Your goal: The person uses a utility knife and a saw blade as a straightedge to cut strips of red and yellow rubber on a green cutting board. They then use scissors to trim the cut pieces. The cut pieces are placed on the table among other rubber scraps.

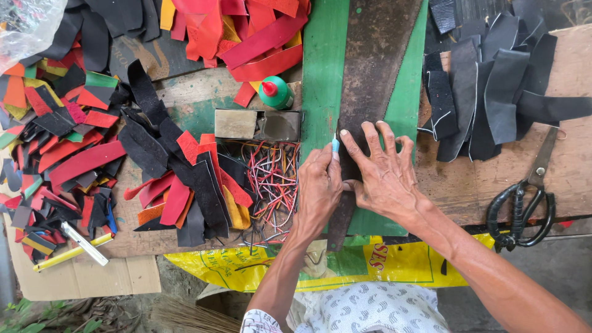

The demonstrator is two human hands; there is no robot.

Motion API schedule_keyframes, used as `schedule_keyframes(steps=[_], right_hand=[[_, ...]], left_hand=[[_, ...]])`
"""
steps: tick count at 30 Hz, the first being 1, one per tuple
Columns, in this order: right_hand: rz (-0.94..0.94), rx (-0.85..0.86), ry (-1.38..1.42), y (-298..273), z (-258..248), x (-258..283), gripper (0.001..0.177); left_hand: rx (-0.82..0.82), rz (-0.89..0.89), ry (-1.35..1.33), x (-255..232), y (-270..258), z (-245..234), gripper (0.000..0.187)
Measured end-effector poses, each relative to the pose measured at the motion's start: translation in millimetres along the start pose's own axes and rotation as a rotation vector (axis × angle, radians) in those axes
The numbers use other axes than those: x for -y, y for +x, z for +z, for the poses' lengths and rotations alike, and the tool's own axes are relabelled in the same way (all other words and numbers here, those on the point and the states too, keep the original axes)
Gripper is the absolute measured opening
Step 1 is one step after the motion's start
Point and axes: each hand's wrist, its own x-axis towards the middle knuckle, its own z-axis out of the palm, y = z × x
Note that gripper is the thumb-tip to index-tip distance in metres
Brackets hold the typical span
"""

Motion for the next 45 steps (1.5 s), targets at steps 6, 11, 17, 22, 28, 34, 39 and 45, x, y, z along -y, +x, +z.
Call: schedule_keyframes(steps=[6,11,17,22,28,34,39,45], right_hand=[[-0.003,-0.004,-0.003,0,2,-1,0.098],[-0.009,-0.006,-0.011,1,2,-1,0.098],[-0.004,0.001,-0.006,0,3,1,0.096],[-0.012,0.0,-0.031,-1,3,2,0.097],[-0.033,-0.024,0.01,-2,3,-1,0.096],[-0.012,-0.052,-0.002,-2,1,-1,0.092],[0.012,-0.016,0.011,1,0,-1,0.093],[0.013,-0.015,0.041,3,-2,-2,0.09]], left_hand=[[0.029,0.053,0.03,-1,-8,1,0.013],[0.023,0.039,0.011,-2,-15,5,0.012],[0.05,0.015,0.029,-10,-46,-6,0.026],[0.087,-0.074,0.023,-18,-110,-26,0.033],[0.025,-0.082,0.04,-9,-115,-29,0.025],[-0.073,-0.037,-0.051,-6,-48,-13,0.024],[-0.032,-0.017,-0.034,-3,-11,0,0.021],[-0.013,0.006,-0.017,-5,-7,-1,0.019]])
